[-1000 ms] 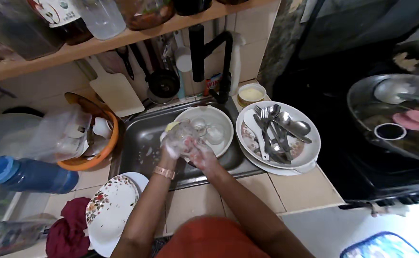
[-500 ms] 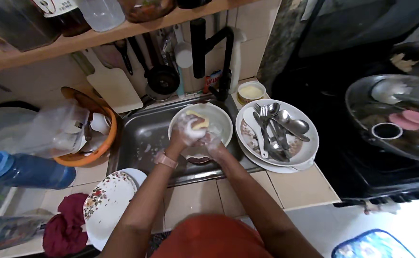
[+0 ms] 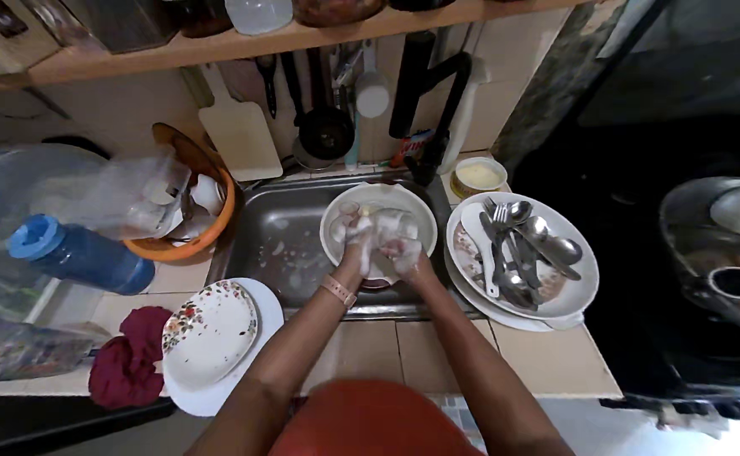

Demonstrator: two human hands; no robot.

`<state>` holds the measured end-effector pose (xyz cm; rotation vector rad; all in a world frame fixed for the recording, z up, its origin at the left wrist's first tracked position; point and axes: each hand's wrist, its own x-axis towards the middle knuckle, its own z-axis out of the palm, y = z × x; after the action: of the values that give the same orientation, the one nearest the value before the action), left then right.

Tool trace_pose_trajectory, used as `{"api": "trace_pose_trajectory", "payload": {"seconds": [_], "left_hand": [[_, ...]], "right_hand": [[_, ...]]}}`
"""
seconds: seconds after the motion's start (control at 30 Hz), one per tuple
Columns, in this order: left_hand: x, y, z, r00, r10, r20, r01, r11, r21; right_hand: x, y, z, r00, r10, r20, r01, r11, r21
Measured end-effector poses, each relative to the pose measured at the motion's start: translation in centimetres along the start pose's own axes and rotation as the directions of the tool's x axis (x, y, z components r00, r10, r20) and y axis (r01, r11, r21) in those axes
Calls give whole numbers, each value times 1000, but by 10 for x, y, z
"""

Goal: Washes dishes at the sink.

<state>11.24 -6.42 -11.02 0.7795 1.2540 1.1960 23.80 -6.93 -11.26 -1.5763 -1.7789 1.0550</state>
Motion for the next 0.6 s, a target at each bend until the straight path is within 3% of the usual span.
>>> {"api": "trace_pose_trajectory", "payload": {"seconds": [0.07, 0.13, 0.27, 0.4, 0.5, 0.6], "left_hand": [[-3, 4, -14, 986, 135, 99, -150, 976, 158], [-6, 14, -25, 972, 180, 153, -209, 958, 197], [-5, 35, -37, 985, 138, 108, -159, 960, 229], [8, 41, -30, 997, 77, -10, -75, 990, 120], [6, 43, -28, 999, 34, -2, -33, 988, 150], [1, 45, -20, 992, 83, 90, -106, 950, 292]], "right_hand": [[1, 4, -1, 996, 30, 86, -21, 994, -107], [3, 7, 2, 980, 92, 177, -57, 979, -194], [11, 9, 18, 945, 210, 250, -118, 933, -339], [21, -2, 27, 911, 299, 283, -162, 893, -420], [24, -13, 32, 889, 343, 304, -198, 886, -419], [25, -16, 41, 884, 340, 322, -186, 886, -425]]}}
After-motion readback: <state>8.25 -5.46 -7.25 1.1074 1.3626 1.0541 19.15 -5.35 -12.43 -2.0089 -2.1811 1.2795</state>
